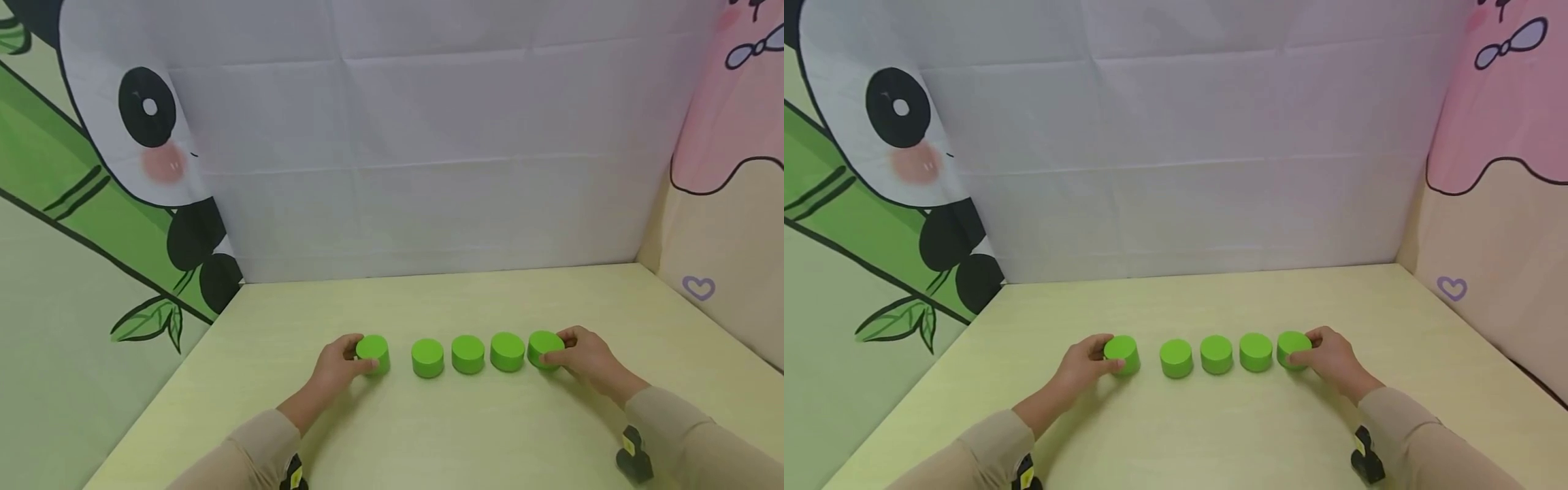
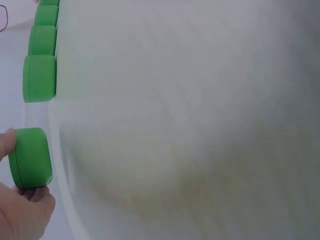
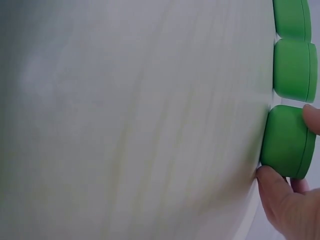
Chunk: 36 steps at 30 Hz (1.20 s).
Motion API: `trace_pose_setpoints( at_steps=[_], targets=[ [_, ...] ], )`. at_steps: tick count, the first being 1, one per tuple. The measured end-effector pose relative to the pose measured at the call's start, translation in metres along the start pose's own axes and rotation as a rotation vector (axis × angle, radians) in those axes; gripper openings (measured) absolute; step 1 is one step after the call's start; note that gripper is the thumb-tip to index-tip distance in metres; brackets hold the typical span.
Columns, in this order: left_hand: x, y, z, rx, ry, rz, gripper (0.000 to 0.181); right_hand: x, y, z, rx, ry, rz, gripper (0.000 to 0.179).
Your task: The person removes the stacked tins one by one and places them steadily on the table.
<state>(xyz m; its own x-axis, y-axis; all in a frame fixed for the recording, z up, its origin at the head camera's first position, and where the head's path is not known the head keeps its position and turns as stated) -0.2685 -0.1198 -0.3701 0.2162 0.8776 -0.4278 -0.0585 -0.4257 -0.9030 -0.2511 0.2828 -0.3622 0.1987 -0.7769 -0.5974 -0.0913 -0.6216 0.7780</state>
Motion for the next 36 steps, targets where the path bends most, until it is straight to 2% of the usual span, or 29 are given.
trace_pose_setpoints(
  at_steps=[12,36],
  targets=[
    [0.002,-0.011,0.006,0.007,-0.002,-0.010,0.062,0.001,0.001,0.000,-0.003,0.009,0.023,0.066],
    [0.020,-0.006,0.006,-0.011,0.070,0.057,0.062,0.001,-0.002,0.002,-0.003,0.005,0.031,0.064]
  ],
)
Point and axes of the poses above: each hand's wrist, its own z-axis towards the middle knuckle, its own x-axis out of the palm, y = z × x, the point moved 2 cm from there along z, towards the middle knuckle, and after that the axes turned 11 degrees about y, right-handed, at the moved point
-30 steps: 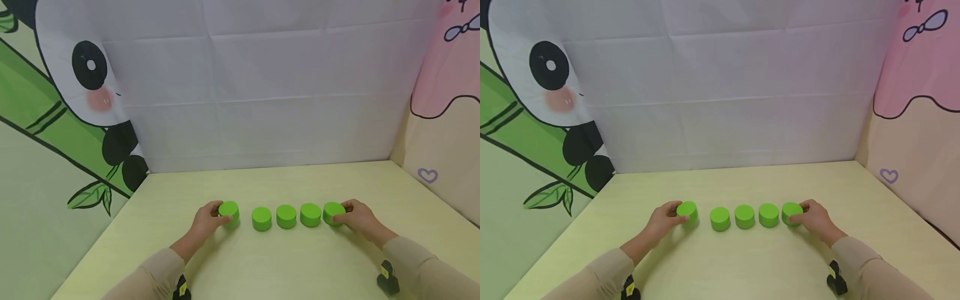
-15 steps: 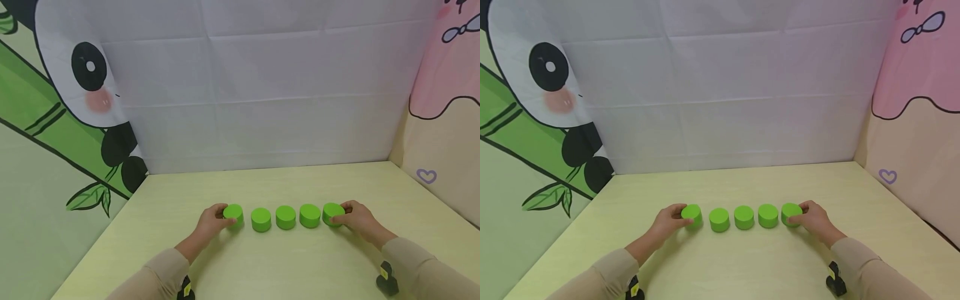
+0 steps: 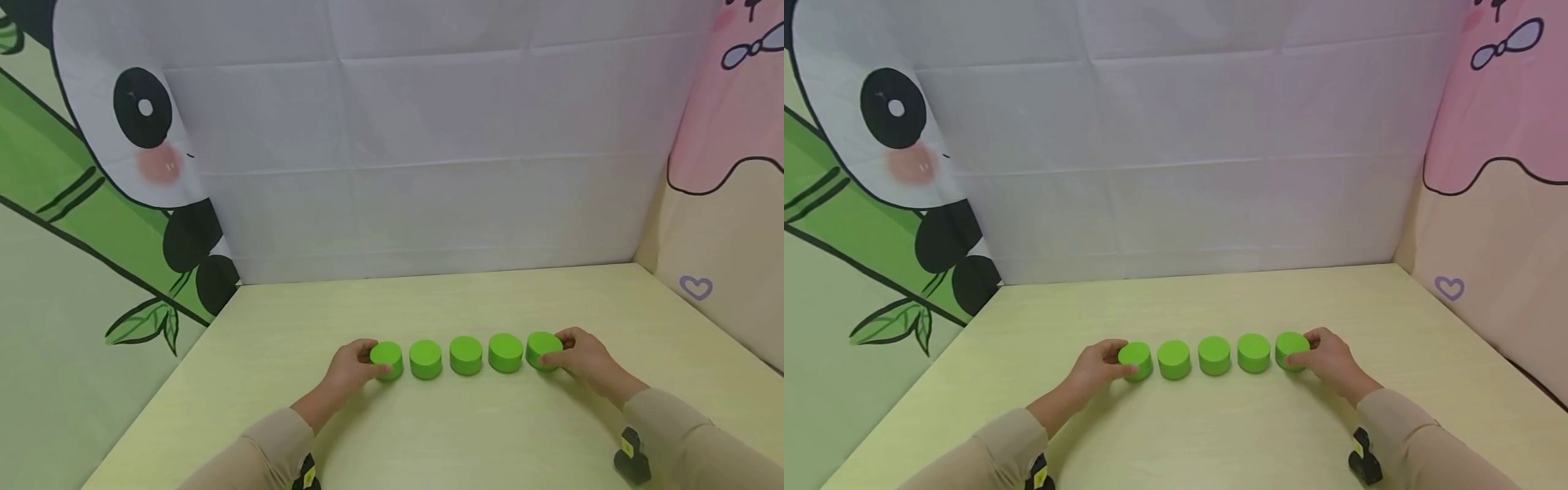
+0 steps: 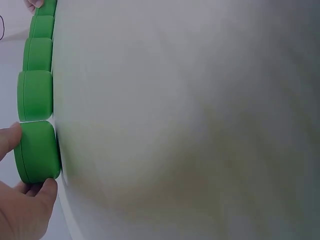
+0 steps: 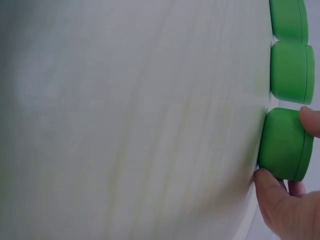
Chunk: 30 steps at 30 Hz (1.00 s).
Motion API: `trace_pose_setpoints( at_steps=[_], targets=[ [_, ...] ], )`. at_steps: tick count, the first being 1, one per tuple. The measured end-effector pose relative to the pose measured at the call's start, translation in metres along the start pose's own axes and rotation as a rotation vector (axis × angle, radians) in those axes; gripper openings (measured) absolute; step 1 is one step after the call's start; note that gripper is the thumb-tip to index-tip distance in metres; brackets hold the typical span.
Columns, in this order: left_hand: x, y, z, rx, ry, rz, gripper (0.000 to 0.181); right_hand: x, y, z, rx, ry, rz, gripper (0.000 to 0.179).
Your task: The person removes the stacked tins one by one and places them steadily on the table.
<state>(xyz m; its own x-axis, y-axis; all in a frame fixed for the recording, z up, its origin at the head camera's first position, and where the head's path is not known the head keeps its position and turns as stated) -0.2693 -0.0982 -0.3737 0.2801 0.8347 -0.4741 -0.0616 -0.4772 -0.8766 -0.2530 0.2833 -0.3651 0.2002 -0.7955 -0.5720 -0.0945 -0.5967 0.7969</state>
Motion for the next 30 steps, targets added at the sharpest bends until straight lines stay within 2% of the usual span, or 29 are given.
trace_pose_setpoints(
  at_steps=[8,25,30],
  targets=[
    [-0.0009,-0.0009,-0.0002,0.018,0.011,0.004,0.060,-0.0001,0.0029,-0.0033,-0.007,0.000,-0.005,0.064],
    [-0.0010,0.0013,-0.0031,0.006,0.004,-0.019,0.062,0.0023,-0.0004,0.0005,0.007,0.004,-0.004,0.064],
    [-0.0024,0.0007,-0.0029,-0.018,0.021,-0.038,0.071,0.0024,-0.0006,-0.0015,0.012,0.044,0.041,0.083]
  ],
)
Point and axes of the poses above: each hand's wrist, its own z-axis towards the middle knuckle, its own x-axis out of the palm, y = z × x, the point moved 2 cm from there along z, towards the middle knuckle, and after that the axes turned 11 degrees about y, right-handed, at the moved point
